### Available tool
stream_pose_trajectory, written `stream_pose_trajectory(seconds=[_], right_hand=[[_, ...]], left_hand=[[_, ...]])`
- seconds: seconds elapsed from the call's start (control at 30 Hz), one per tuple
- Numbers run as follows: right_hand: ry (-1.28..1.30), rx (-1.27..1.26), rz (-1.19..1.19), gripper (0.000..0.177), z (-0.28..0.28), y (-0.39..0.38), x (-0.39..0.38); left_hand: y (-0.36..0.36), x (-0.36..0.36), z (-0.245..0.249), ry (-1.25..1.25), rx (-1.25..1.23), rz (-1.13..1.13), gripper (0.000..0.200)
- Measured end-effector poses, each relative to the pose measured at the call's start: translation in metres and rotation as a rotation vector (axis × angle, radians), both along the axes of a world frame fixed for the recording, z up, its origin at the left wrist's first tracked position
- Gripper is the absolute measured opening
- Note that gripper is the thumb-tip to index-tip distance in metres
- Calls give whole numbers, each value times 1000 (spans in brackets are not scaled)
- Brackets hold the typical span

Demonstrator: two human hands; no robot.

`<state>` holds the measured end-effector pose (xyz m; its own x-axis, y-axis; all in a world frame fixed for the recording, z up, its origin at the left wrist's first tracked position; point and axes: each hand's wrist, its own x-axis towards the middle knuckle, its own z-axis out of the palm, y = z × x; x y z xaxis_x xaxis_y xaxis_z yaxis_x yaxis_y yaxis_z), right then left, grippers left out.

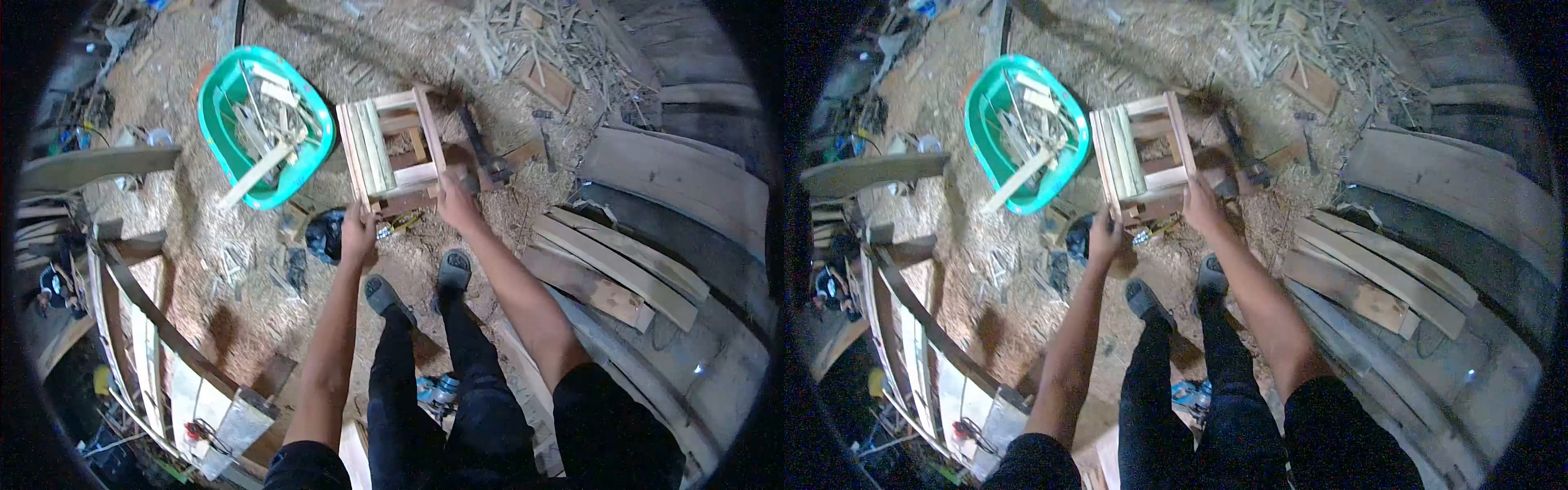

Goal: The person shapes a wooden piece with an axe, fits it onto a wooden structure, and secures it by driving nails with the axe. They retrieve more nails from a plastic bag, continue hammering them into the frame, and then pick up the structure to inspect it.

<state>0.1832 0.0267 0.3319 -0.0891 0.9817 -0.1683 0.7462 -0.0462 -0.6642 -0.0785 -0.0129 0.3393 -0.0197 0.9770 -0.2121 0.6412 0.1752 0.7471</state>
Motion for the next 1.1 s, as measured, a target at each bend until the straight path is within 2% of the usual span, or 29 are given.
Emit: stream_pose_trajectory(seconds=[0.07, 0.13, 0.2, 0.23, 0.27, 0.3, 0.33, 0.43, 0.5, 0.53, 0.57, 0.6, 0.67, 0.7, 0.77, 0.87, 0.9, 0.93, 1.0, 1.1], right_hand=[[109, -192, -126, 39, 68, -17, -8], [111, 115, -136, 36, 74, -48, -12], [128, 118, -193, 35, 139, -75, -18], [185, 107, -235, 35, 166, -91, -22], [244, 100, -272, 35, 193, -101, -24], [274, 23, -299, 34, 221, -110, -24], [307, -62, -324, 34, 251, -123, -24], [473, 31, -413, 33, 332, -161, -27], [441, 33, -431, 31, 362, -185, -22], [420, 23, -442, 30, 372, -198, -19], [327, 200, -440, 29, 380, -209, -18], [354, 125, -509, 28, 399, -216, -17], [387, 185, -567, 28, 436, -220, -12], [488, 115, -626, 27, 438, -220, -7], [457, 179, -608, 27, 451, -222, 2], [532, 194, -595, 28, 473, -214, 30], [587, 163, -605, 28, 478, -213, 42], [644, 133, -615, 28, 481, -214, 50], [608, 173, -580, 28, 471, -210, 75], [514, 131, -570, 28, 489, -202, 119]], left_hand=[[-15, 2, 39, -44, -3, -7, 48], [-22, 6, 85, -85, 66, -61, 46], [-31, 12, 139, -243, -25, -25, 43], [-37, 19, 180, -211, -9, -17, 44], [-47, 19, 194, -238, 27, -13, 43], [-51, 25, 244, -263, -85, 25, 42], [-61, 28, 263, -346, -114, 43, 41], [-80, 28, 323, -489, -35, -35, 39], [-92, 27, 367, -594, -46, -74, 36], [-97, 26, 392, -522, -57, -109, 35], [-102, 24, 419, -453, -67, -142, 34], [-108, 20, 439, -378, -78, -171, 34], [-118, 17, 452, -339, -58, -153, 31], [-118, 17, 452, -306, -40, -164, 32], [-119, 22, 458, -254, 8, -186, 32], [-118, 43, 481, -332, 28, -165, 29], [-117, 56, 501, -429, 44, -149, 26], [-116, 64, 509, -395, 13, -148, 26], [-107, 85, 518, -332, -36, -151, 28], [-84, 124, 499, -402, 97, -166, 30]])
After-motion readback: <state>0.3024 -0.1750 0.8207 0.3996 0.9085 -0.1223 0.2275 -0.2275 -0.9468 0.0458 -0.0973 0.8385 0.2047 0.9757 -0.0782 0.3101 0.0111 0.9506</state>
